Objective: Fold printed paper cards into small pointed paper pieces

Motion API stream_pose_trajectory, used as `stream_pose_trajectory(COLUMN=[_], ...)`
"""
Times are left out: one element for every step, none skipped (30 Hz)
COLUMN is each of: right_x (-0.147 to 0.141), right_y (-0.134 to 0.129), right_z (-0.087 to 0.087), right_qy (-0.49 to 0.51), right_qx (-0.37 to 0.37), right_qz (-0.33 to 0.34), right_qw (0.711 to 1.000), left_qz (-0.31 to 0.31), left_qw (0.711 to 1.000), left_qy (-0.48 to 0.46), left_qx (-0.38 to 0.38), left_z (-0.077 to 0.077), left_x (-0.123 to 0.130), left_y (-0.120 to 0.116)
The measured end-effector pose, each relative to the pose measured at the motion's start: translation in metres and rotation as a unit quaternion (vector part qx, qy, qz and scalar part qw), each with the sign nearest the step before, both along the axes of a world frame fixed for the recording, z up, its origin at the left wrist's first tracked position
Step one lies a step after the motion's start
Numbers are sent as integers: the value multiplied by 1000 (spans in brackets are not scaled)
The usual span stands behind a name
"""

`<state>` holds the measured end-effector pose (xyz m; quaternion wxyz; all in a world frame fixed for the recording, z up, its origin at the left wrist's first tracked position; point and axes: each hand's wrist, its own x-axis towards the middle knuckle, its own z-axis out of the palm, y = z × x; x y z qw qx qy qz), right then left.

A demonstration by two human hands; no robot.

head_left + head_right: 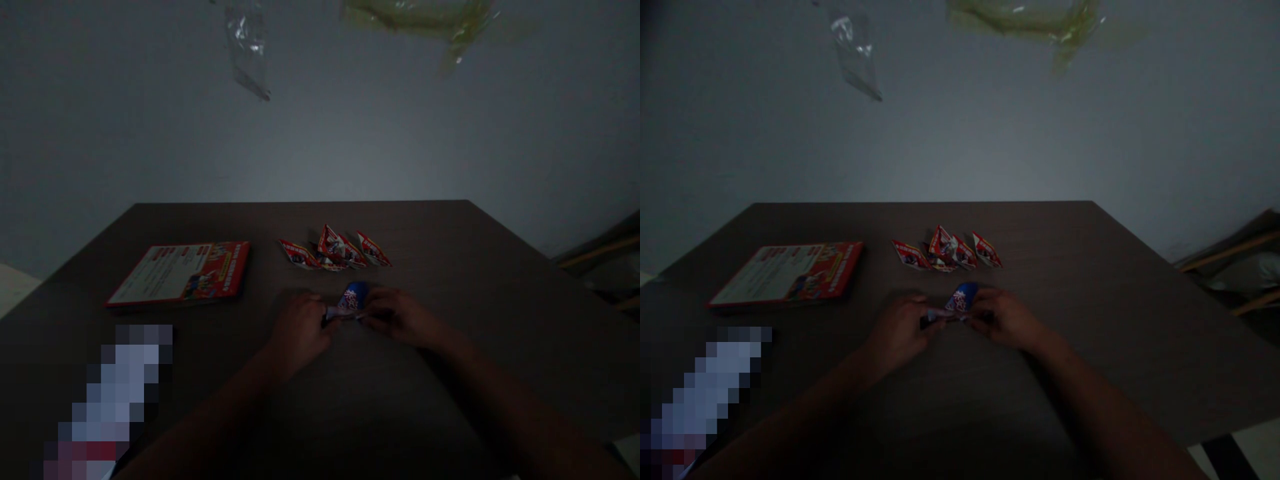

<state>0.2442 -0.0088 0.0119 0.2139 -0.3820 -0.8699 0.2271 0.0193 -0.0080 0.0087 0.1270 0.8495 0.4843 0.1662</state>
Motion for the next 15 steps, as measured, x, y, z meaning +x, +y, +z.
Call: stream_pose_trajectory(right_x=[0, -1, -1, -1, -1, 0, 0, 1, 2, 2, 2, 3, 3, 3, 3], right_y=[0, 0, 0, 0, 0, 1, 1, 1, 2, 2, 2, 1, 1, 0, 0], right_z=[0, 0, 0, 0, 0, -1, -2, -3, -3, -4, -3, -3, -1, 0, 2], right_qy=[8, 17, 29, 40, 50, 54, 52, 45, 36, 26, 18, 11, 5, -1, -7], right_qx=[-5, -11, -17, -23, -28, -32, -34, -34, -32, -29, -24, -18, -13, -9, -10], right_qz=[-2, -3, -5, -6, -8, -9, -8, -5, -3, 0, 3, 5, 9, 14, 21], right_qw=[1000, 1000, 999, 999, 998, 998, 998, 998, 999, 999, 1000, 1000, 1000, 1000, 1000], left_qz=[4, 5, 3, 1, -4, -13, -25, -39, -56, -74, -91, -106, -116, -124, -130], left_qw=[1000, 1000, 1000, 999, 1000, 1000, 1000, 999, 998, 997, 996, 994, 993, 992, 991], left_qy=[9, 21, 31, 31, 28, 23, 15, 7, 0, -3, -3, 0, 6, 14, 22], left_qx=[-1, -3, -5, -5, -2, 2, 8, 13, 16, 16, 14, 11, 10, 11, 12], left_z=[0, -1, -1, -2, -2, -2, -2, -2, -2, -1, -1, 0, 0, 1, 3], left_x=[0, 0, 1, 1, 1, 0, 0, -1, -1, -2, -2, -2, -3, -3, -3], left_y=[0, 0, 0, 0, 0, 0, 1, 1, 1, 2, 2, 2, 1, 0, -1])
